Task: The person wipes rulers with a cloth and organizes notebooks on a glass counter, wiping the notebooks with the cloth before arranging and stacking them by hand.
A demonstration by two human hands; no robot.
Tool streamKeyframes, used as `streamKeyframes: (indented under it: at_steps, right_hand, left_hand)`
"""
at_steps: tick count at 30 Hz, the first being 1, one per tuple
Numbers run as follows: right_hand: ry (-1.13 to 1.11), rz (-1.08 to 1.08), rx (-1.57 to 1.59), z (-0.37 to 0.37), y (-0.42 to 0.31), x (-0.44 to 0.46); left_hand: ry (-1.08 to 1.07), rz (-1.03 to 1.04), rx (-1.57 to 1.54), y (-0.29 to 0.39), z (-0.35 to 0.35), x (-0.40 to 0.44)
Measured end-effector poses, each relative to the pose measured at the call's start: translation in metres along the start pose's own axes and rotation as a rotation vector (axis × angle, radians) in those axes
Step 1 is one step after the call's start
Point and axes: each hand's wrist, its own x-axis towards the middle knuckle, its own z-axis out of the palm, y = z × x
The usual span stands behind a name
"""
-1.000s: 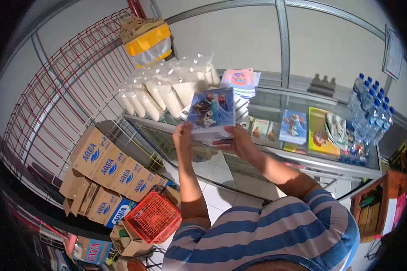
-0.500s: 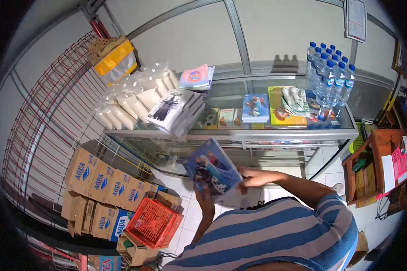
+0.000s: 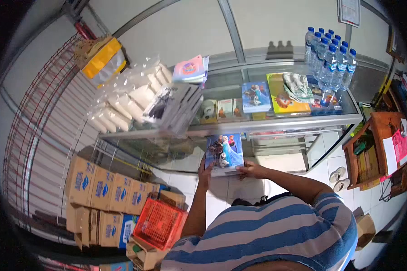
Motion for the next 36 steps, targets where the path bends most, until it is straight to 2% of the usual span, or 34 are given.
streamKeyframes:
  at_steps: [4,6,11,14,16,17,19,21,22,24,25,26,27,29,34,36]
  right_hand:
    - [0.242,-0.241,-0.167,-0.016,0.012,0.060]
    - [0.312,-0.273,-0.168,-0.016,0.002,0.080]
    - [0.565,-0.347,-0.188,-0.014,-0.011,0.114]
    - [0.799,-0.473,-0.271,-0.029,-0.003,0.133]
    - [1.203,-0.301,-0.547,-0.041,-0.001,0.147]
    - [1.234,-0.289,-0.534,-0.038,-0.010,0.152]
    - [1.314,-0.664,-0.117,-0.027,-0.033,0.164]
    - [1.639,-0.701,-0.791,-0.052,-0.018,0.184]
    - [1.661,-0.695,-0.778,-0.057,-0.019,0.188]
    - [1.892,-0.721,-1.176,-0.068,-0.032,0.192]
    - [1.864,-0.803,-1.125,-0.070,-0.040,0.193]
    - [1.835,-0.886,-1.075,-0.070,-0.048,0.194]
    - [1.858,-0.880,-1.062,-0.069,-0.054,0.196]
    - [1.850,-0.507,-1.093,-0.070,-0.061,0.198]
    - [1.958,-0.523,-1.015,-0.089,-0.070,0.205]
    - [2.001,-0.512,-1.057,-0.092,-0.073,0.204]
  left_hand:
    - [0.105,-0.231,0.087,-0.008,-0.026,0.080]
    - [0.054,-0.207,0.097,-0.001,-0.029,0.131]
    - [-0.043,-0.119,0.102,-0.017,-0.039,0.192]
    - [-0.104,-0.090,0.092,-0.018,-0.012,0.241]
    - [-0.139,-0.074,0.087,-0.023,0.012,0.262]
    - [-0.155,-0.064,0.085,-0.029,0.015,0.260]
    - [-0.185,-0.034,0.082,-0.042,0.043,0.260]
    - [-0.208,0.006,0.085,-0.048,0.057,0.260]
    - [-0.219,0.027,0.090,-0.047,0.065,0.266]
    - [-0.238,0.067,0.105,-0.048,0.072,0.268]
    - [-0.256,0.056,0.116,-0.055,0.077,0.271]
    - [-0.248,0.133,0.177,-0.073,0.082,0.280]
    - [-0.241,0.212,0.235,-0.090,0.089,0.290]
    - [-0.231,0.377,0.336,-0.114,0.101,0.303]
    - [-0.292,0.174,0.513,-0.112,0.116,0.313]
    - [-0.300,0.176,0.583,-0.114,0.120,0.318]
